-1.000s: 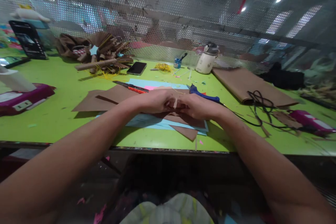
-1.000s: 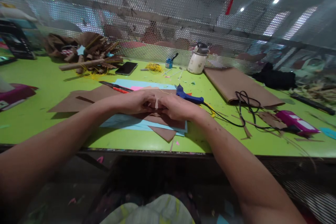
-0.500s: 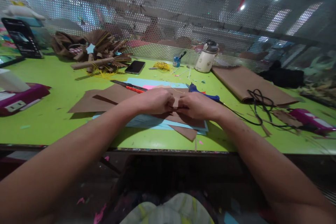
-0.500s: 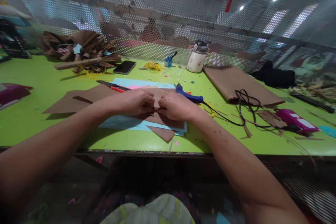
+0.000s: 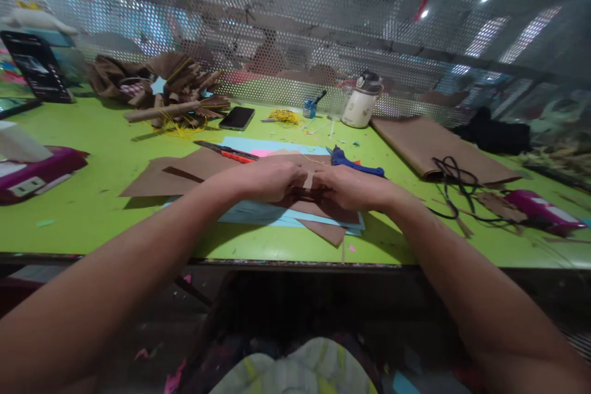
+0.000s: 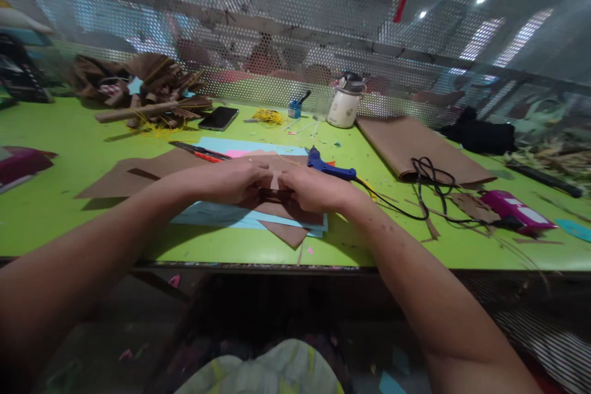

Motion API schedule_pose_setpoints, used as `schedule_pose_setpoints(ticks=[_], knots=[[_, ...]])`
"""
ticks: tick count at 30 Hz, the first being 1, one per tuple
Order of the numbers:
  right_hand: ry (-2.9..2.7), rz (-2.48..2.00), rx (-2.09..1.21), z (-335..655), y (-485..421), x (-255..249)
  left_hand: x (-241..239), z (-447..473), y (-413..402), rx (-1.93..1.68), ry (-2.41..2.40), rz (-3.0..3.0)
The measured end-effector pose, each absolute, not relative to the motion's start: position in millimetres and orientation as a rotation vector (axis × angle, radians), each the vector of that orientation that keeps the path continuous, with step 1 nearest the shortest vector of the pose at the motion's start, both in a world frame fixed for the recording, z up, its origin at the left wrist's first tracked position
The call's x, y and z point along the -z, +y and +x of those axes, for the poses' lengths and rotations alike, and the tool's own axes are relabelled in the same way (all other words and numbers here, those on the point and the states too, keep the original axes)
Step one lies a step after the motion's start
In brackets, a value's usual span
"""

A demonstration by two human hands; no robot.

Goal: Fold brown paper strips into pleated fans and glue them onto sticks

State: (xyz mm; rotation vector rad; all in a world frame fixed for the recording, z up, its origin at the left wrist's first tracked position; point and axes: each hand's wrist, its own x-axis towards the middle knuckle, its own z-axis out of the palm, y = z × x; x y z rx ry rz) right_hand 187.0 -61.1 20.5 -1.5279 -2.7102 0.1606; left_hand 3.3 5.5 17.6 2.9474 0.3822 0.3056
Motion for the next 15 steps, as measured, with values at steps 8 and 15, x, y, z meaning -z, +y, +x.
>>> schedule_pose_setpoints(ticks=[8, 15], knots=[[-2.786, -1.519, -0.156, 190.8, -62.1, -23.9, -18.7, -3.8, 9.6, -0.173, 0.329, 2.971], [-2.797, -1.556, -0.087, 191.9, -63.3, -20.6, -22.3, -9.8, 8.4, -0.005, 0.503, 2.976]])
